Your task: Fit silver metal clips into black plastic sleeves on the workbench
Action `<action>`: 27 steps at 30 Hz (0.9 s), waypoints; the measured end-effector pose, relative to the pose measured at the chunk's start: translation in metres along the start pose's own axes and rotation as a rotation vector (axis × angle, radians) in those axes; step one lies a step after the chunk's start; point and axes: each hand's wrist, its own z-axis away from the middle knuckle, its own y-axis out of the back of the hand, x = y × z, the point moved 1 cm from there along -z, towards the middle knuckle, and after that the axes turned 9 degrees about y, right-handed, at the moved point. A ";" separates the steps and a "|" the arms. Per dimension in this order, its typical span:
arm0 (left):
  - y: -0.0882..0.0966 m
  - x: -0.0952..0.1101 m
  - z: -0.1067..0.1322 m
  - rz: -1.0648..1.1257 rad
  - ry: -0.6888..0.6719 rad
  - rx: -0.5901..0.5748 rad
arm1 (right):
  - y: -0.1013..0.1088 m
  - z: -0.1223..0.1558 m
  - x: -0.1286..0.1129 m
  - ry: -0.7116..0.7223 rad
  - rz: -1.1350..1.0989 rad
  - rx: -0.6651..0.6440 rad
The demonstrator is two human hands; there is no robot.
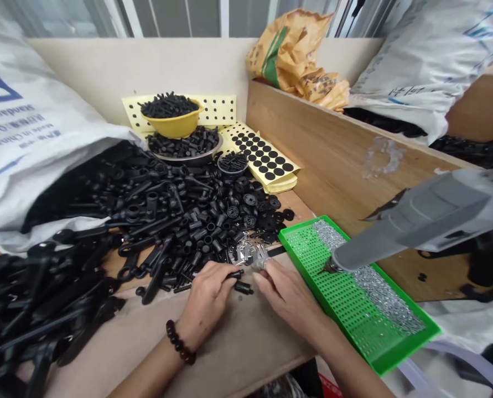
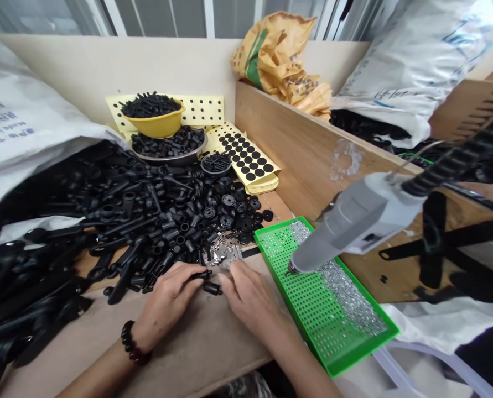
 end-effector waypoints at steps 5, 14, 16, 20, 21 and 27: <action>-0.012 -0.010 -0.001 -0.132 -0.115 -0.024 | -0.009 -0.006 0.013 0.008 0.126 0.051; -0.007 -0.008 0.005 -0.111 -0.151 0.000 | -0.024 -0.053 0.005 0.050 0.344 -0.059; -0.004 -0.009 0.004 -0.118 -0.152 0.012 | -0.028 -0.059 0.001 0.037 0.366 -0.068; 0.000 -0.013 0.002 -0.116 -0.152 0.039 | -0.032 -0.068 -0.004 -0.021 0.407 -0.074; 0.001 -0.014 0.002 -0.117 -0.150 0.047 | -0.032 -0.070 -0.004 -0.031 0.409 -0.075; 0.008 -0.018 0.001 -0.151 -0.150 0.066 | -0.014 -0.046 0.007 0.027 0.335 -0.064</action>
